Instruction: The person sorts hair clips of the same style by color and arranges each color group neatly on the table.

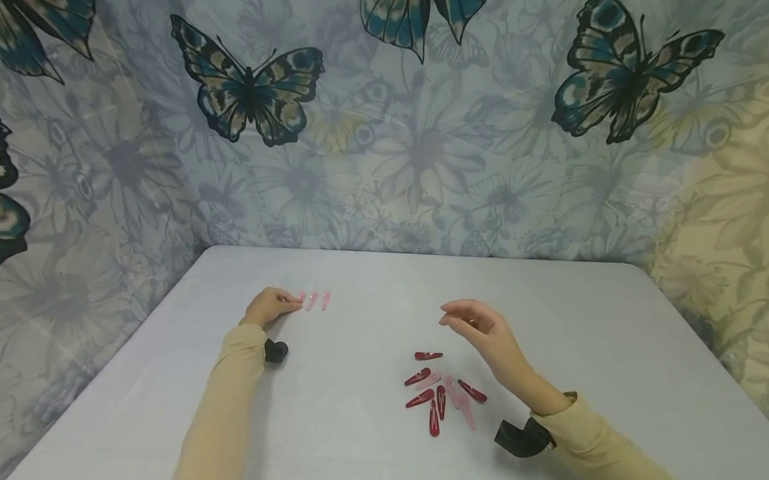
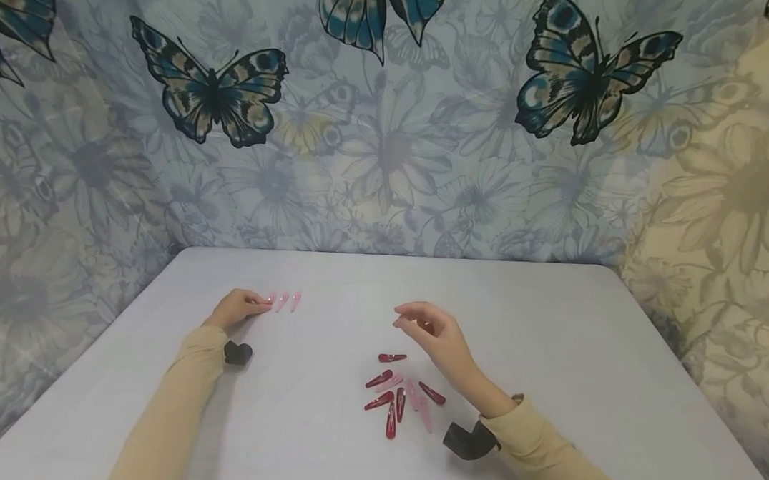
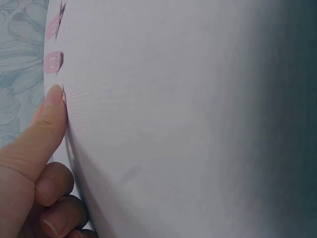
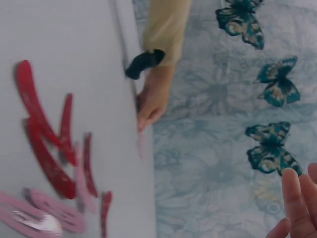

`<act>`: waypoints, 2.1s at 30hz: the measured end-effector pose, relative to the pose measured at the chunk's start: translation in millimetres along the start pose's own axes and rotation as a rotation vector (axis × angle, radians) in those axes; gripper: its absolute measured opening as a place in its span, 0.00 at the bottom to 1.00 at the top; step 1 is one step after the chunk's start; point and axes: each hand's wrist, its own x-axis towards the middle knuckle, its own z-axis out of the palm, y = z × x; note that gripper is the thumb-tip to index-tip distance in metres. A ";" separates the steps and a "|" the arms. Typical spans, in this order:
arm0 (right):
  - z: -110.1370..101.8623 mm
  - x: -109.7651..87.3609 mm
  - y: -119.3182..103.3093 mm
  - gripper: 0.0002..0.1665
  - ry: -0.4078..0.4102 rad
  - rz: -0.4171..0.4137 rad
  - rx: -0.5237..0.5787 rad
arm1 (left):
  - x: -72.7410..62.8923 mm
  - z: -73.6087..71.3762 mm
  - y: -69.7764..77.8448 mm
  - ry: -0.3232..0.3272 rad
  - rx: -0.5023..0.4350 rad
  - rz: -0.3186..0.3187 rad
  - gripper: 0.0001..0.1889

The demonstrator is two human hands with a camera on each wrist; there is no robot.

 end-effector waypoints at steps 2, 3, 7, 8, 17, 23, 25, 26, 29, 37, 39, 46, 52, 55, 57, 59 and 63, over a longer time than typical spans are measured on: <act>3.2 -4.8 8.5 0.11 0.004 0.065 -0.052 | -0.5 -1.4 1.4 0.000 0.001 0.001 0.13; 4.7 -6.9 13.1 0.12 0.007 0.100 -0.083 | -0.8 -1.8 2.3 -0.001 0.003 0.001 0.13; 8.2 -12.7 30.5 0.14 0.022 0.159 -0.189 | -2.0 -2.4 4.4 -0.012 -0.002 0.002 0.13; 8.7 -13.5 34.4 0.13 0.024 0.155 -0.211 | -2.2 -2.4 4.5 -0.013 -0.001 0.005 0.13; 7.9 -15.2 52.6 0.09 -0.033 0.185 -0.395 | 0.8 4.8 -2.9 0.000 -0.015 -0.004 0.13; 5.9 -17.2 59.6 0.06 -0.057 0.130 -0.506 | 0.5 4.9 -4.3 0.001 -0.006 0.002 0.14; 5.7 -17.1 61.2 0.06 -0.069 0.108 -0.517 | 0.4 3.7 -3.8 0.002 0.000 0.000 0.14; 5.4 -17.0 62.3 0.06 -0.081 0.089 -0.523 | 0.1 2.7 -3.6 0.001 0.000 -0.001 0.14; 4.0 -16.9 65.2 0.08 -0.117 0.047 -0.547 | 0.1 1.7 -3.6 -0.003 0.004 -0.004 0.14; 5.2 -19.9 68.5 0.09 -0.162 0.030 -0.583 | 0.9 2.0 -2.9 -0.002 0.016 -0.010 0.15; 6.2 -19.8 67.9 0.09 -0.161 0.020 -0.598 | 0.2 1.2 -1.7 0.001 0.019 -0.008 0.14; 8.9 -20.1 64.9 0.08 -0.159 0.005 -0.650 | -1.8 0.6 -2.0 0.006 0.016 0.008 0.14; 10.9 -20.8 65.9 0.08 -0.168 0.000 -0.659 | -2.2 2.3 -5.1 0.012 0.019 -0.007 0.14; 11.4 -21.7 66.5 0.05 -0.171 -0.014 -0.655 | -3.6 2.6 -3.7 0.015 0.010 -0.010 0.14; 11.2 -22.2 67.0 0.03 -0.172 -0.015 -0.654 | -4.6 2.5 -2.1 0.015 0.010 -0.008 0.14; 10.9 -22.2 67.3 0.02 -0.173 -0.015 -0.654 | -5.3 2.5 -0.5 0.014 0.011 -0.009 0.15; 10.7 -21.8 65.2 0.04 -0.167 -0.002 -0.638 | -5.6 3.2 0.7 0.020 0.011 -0.015 0.15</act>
